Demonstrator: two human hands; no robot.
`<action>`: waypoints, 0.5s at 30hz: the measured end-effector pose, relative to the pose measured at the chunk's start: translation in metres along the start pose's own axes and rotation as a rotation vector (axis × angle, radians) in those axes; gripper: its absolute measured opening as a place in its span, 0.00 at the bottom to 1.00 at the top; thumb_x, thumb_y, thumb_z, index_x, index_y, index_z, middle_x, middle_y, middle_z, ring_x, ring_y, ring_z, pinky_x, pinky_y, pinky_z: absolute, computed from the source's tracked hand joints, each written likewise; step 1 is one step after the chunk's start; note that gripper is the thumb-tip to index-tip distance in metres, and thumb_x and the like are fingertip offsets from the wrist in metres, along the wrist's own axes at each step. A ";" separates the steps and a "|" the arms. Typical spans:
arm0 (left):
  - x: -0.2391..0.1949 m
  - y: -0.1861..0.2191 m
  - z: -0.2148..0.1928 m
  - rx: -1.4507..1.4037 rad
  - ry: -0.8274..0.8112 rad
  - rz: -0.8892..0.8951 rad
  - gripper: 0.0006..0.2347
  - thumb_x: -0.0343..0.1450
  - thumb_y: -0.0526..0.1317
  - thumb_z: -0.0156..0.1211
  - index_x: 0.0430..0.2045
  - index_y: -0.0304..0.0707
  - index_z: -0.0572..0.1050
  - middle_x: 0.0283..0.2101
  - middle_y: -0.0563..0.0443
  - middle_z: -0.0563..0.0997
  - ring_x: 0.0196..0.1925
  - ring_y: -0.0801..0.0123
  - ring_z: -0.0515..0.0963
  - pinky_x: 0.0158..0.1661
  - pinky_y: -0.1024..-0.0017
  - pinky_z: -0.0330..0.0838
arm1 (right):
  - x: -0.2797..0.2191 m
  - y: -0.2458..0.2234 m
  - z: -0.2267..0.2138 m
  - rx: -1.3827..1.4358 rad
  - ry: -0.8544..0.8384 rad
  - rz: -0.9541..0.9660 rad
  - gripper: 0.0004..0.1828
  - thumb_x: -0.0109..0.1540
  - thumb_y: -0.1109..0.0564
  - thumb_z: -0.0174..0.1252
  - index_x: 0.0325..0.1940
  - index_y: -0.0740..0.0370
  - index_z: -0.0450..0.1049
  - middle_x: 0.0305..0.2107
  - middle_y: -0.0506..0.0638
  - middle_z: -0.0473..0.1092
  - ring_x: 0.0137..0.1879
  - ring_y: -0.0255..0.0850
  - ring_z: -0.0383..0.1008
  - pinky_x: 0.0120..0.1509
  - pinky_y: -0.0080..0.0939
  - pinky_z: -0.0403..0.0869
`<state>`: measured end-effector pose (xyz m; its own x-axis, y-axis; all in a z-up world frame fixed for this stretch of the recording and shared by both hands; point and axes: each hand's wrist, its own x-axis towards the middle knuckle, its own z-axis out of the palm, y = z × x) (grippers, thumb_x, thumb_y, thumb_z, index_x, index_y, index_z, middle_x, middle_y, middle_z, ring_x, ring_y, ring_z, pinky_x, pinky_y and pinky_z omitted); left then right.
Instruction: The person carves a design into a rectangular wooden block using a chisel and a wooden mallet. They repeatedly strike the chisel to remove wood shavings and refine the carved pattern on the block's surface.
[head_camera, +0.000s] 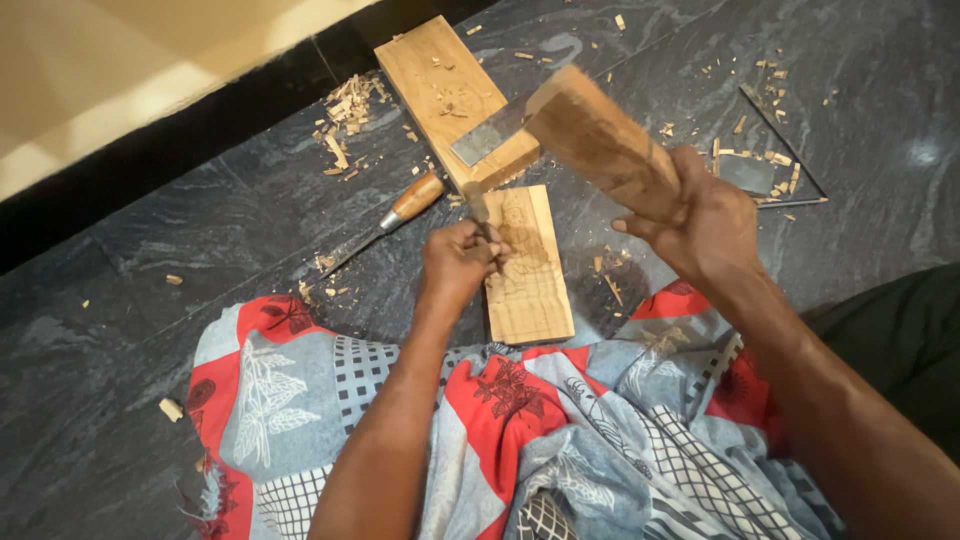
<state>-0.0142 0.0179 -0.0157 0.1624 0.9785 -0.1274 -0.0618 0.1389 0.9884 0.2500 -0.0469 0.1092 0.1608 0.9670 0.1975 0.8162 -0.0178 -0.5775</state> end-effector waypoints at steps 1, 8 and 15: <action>0.002 -0.003 -0.002 0.018 0.014 0.010 0.03 0.70 0.25 0.57 0.32 0.28 0.77 0.29 0.49 0.84 0.30 0.74 0.85 0.30 0.79 0.77 | 0.000 0.000 -0.002 0.045 0.005 0.005 0.37 0.49 0.47 0.77 0.56 0.59 0.69 0.40 0.57 0.78 0.46 0.50 0.80 0.49 0.50 0.76; 0.003 -0.008 -0.003 0.062 -0.022 0.041 0.04 0.69 0.23 0.56 0.30 0.28 0.78 0.28 0.48 0.84 0.29 0.74 0.84 0.28 0.79 0.76 | -0.001 0.000 -0.003 0.068 0.018 -0.004 0.38 0.48 0.47 0.78 0.56 0.60 0.69 0.42 0.57 0.78 0.49 0.50 0.80 0.52 0.49 0.76; -0.005 0.007 0.002 0.191 -0.033 0.065 0.04 0.69 0.24 0.56 0.29 0.27 0.78 0.30 0.48 0.86 0.31 0.75 0.86 0.32 0.78 0.79 | 0.000 -0.003 -0.002 0.060 0.014 0.013 0.37 0.49 0.47 0.78 0.56 0.60 0.69 0.42 0.57 0.78 0.49 0.49 0.80 0.51 0.49 0.76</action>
<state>-0.0137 0.0139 -0.0084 0.1964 0.9785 -0.0631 0.1144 0.0411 0.9926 0.2487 -0.0478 0.1125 0.1793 0.9631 0.2008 0.7794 -0.0145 -0.6263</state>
